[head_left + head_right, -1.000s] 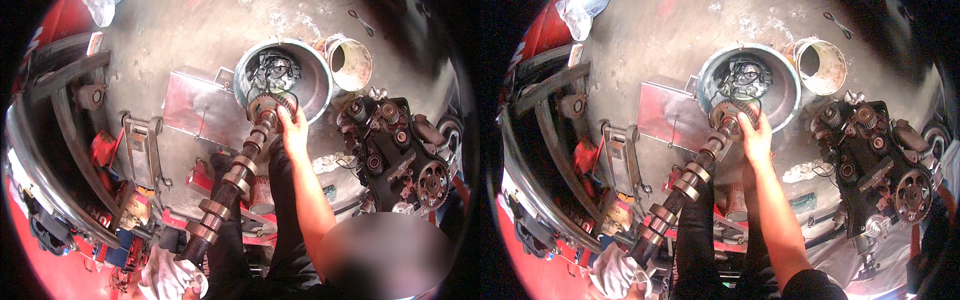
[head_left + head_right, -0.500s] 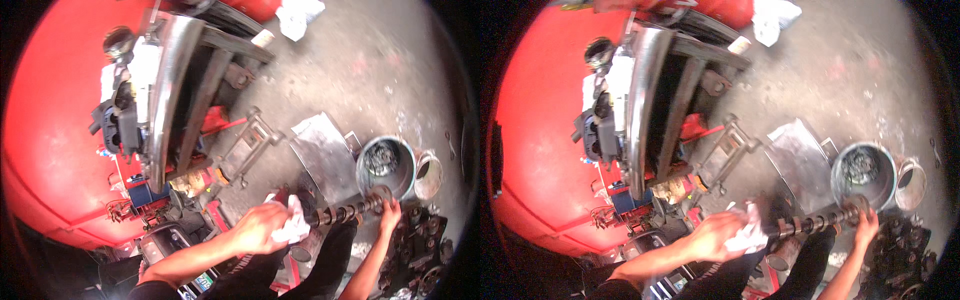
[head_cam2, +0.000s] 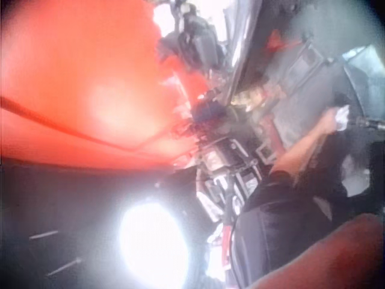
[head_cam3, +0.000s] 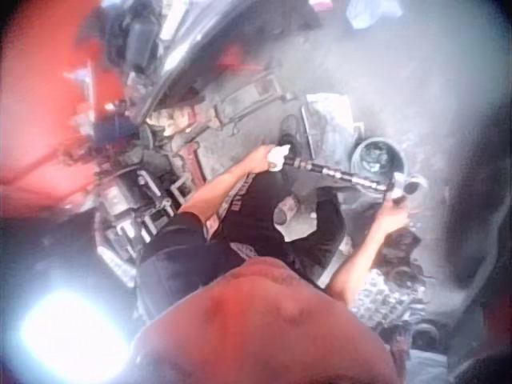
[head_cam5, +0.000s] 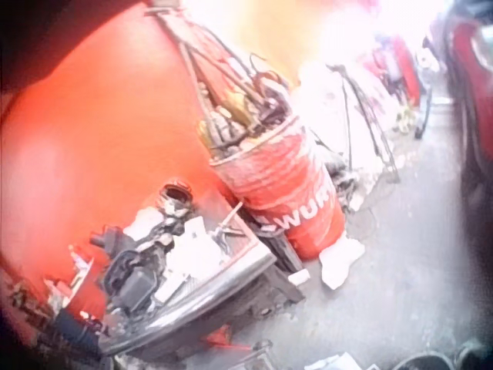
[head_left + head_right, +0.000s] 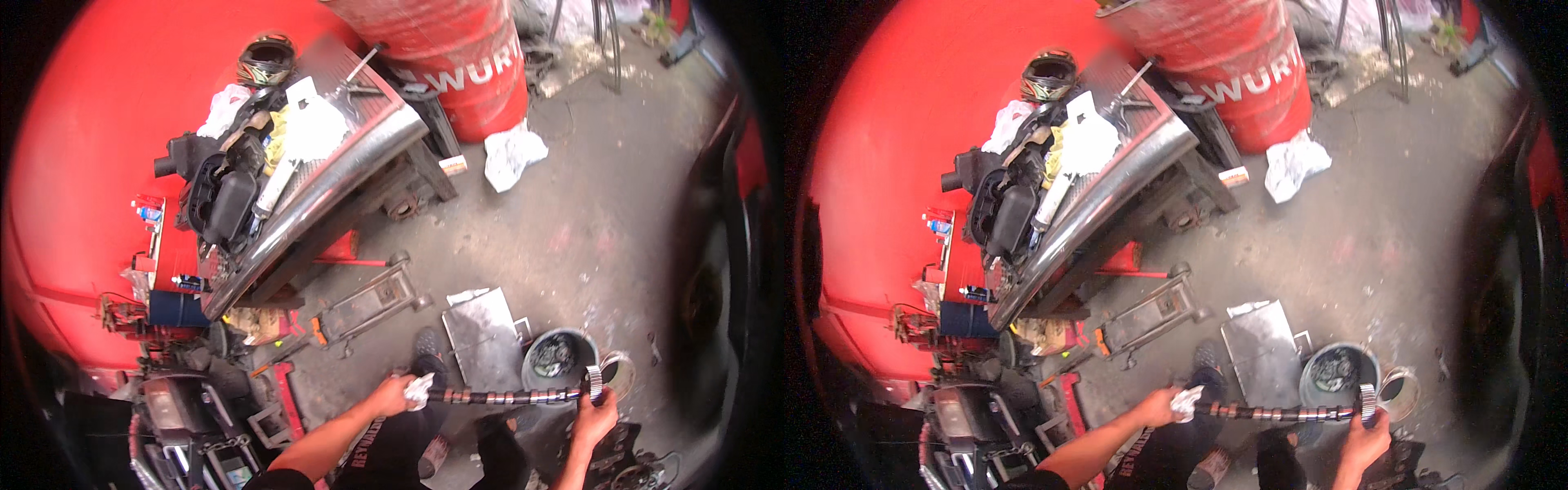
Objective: The person cleans small metal engine components with a white cloth and places them into the cylinder head. They repeatedly retrieve parts from a bucket, wipe them, and install them into the engine block, occasionally adjusting the placement of the components.
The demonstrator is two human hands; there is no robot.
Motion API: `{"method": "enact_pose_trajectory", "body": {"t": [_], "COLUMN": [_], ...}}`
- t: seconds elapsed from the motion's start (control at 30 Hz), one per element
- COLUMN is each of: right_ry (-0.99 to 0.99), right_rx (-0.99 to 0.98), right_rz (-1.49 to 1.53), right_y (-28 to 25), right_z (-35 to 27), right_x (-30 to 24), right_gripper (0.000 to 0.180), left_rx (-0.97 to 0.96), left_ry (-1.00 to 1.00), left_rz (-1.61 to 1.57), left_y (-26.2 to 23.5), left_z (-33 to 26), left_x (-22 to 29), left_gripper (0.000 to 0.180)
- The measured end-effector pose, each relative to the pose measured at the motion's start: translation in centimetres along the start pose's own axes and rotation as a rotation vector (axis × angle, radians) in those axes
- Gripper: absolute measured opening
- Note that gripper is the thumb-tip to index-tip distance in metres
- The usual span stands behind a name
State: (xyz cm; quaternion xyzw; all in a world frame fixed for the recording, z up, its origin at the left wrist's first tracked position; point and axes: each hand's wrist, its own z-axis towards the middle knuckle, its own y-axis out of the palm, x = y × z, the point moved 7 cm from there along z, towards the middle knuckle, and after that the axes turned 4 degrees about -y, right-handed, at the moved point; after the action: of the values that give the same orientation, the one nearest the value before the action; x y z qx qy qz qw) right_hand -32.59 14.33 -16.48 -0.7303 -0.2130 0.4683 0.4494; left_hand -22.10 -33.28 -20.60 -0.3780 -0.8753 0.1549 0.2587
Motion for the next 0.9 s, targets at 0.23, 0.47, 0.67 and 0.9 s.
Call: {"method": "enact_pose_trajectory", "body": {"t": [0.23, 0.47, 0.67, 0.9], "right_ry": [-0.469, -0.773, -0.929, -0.776], "right_rx": [0.035, -0.150, -0.154, -0.230], "right_rz": [0.202, 0.403, 0.251, 0.383], "right_y": [0.2, 11.8, 23.5, 35.6], "right_z": [6.7, 12.6, 19.9, 23.5], "right_x": [-30.4, -67.3, -90.3, -99.1], "right_gripper": [0.032, 0.033, 0.041, 0.034], "left_rx": [0.408, 0.919, 1.213, 1.185], "left_ry": [-0.086, -0.021, 0.111, 0.064], "left_rz": [-0.379, -0.542, -0.474, -0.292], "left_y": [-13.5, -36.7, -56.5, -66.5], "left_z": [-2.3, -0.9, 1.1, 9.0], "left_x": [-4.4, -8.9, -6.6, -12.0], "left_gripper": [0.052, 0.046, 0.040, 0.035]}}
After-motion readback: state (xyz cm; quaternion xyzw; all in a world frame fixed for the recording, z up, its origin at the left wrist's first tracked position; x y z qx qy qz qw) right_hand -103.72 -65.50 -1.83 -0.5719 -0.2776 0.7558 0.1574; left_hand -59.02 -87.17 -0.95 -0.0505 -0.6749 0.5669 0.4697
